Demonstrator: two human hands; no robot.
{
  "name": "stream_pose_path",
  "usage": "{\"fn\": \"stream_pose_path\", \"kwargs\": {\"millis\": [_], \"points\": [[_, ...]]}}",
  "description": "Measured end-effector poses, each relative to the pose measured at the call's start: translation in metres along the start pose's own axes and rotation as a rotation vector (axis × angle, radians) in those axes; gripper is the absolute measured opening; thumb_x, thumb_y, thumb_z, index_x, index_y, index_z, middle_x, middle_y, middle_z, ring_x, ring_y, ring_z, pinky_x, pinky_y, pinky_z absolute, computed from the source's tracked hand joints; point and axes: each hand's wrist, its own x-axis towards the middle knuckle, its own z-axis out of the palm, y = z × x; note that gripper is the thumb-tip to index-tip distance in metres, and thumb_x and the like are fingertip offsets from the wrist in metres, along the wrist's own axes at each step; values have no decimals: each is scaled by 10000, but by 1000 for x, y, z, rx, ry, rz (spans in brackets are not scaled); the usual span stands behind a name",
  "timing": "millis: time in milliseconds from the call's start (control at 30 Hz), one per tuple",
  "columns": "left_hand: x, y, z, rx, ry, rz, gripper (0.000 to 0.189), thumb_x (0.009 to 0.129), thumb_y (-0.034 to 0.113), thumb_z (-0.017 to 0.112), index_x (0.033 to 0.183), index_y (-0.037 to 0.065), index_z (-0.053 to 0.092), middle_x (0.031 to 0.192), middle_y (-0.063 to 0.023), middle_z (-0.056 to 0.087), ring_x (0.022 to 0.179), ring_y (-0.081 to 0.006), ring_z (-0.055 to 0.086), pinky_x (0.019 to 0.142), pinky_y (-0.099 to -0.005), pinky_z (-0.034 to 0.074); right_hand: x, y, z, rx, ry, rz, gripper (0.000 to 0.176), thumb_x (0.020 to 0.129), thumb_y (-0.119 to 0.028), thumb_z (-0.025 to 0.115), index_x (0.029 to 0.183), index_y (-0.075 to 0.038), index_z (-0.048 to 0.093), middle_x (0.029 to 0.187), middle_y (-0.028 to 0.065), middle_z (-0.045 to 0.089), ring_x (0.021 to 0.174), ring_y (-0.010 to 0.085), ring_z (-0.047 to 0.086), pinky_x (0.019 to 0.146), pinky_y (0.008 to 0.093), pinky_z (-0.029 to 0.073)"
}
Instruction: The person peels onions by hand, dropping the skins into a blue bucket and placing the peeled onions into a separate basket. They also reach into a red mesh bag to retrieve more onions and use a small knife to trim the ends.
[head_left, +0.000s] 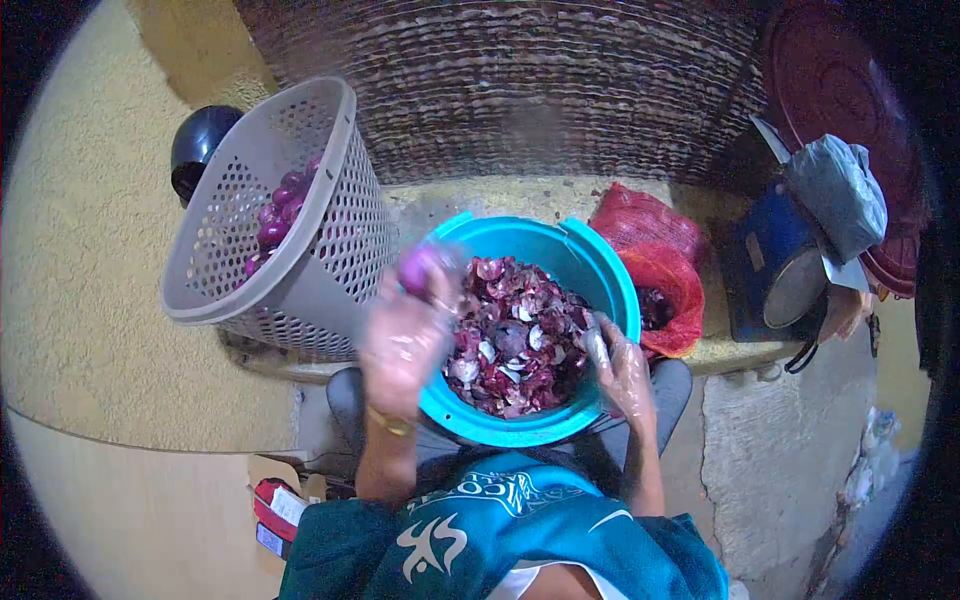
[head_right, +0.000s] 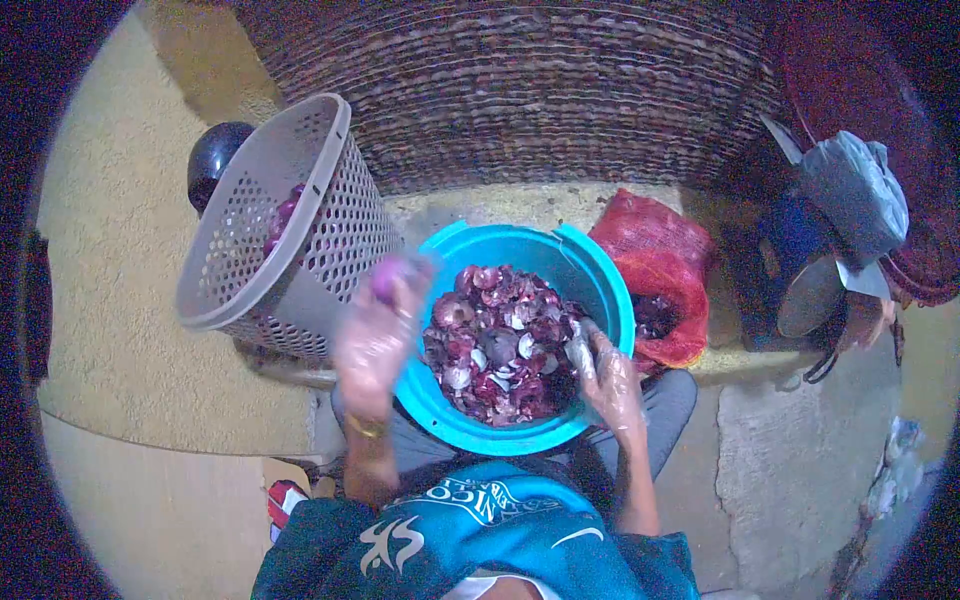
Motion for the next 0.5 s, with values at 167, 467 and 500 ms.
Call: {"fn": "stream_pose_path", "kwargs": {"millis": [167, 467, 500], "points": [[16, 20, 135, 314, -678, 268, 767, 994, 322, 468, 1435, -144, 49, 1519, -342, 96, 1422, -426, 191, 1181, -458, 269, -1, 2, -1, -112, -69, -11, 424, 935, -262, 577, 1258, 12, 557, 1101, 275, 638, 1048, 406, 625, 889, 453, 488], [11, -19, -12, 1307, -239, 224, 479, 971, 293, 519, 1381, 55, 446, 1346, -96, 533, 1164, -260, 570, 988, -424, 476, 7, 2, 14, 505, 13, 68, 328, 967, -110, 529, 1256, 43, 546, 1134, 159, 644, 1038, 170, 595, 922, 325, 460], [7, -33, -43, 1313, -3, 155, 516, 936, 241, 597, 1384, 44, 435, 1336, -108, 539, 1130, -244, 592, 985, -385, 475, 9, -5, 16, 413, -13, 96, 326, 969, -126, 524, 1267, 7, 539, 1072, 140, 638, 959, 174, 610, 840, 327, 490]]}}
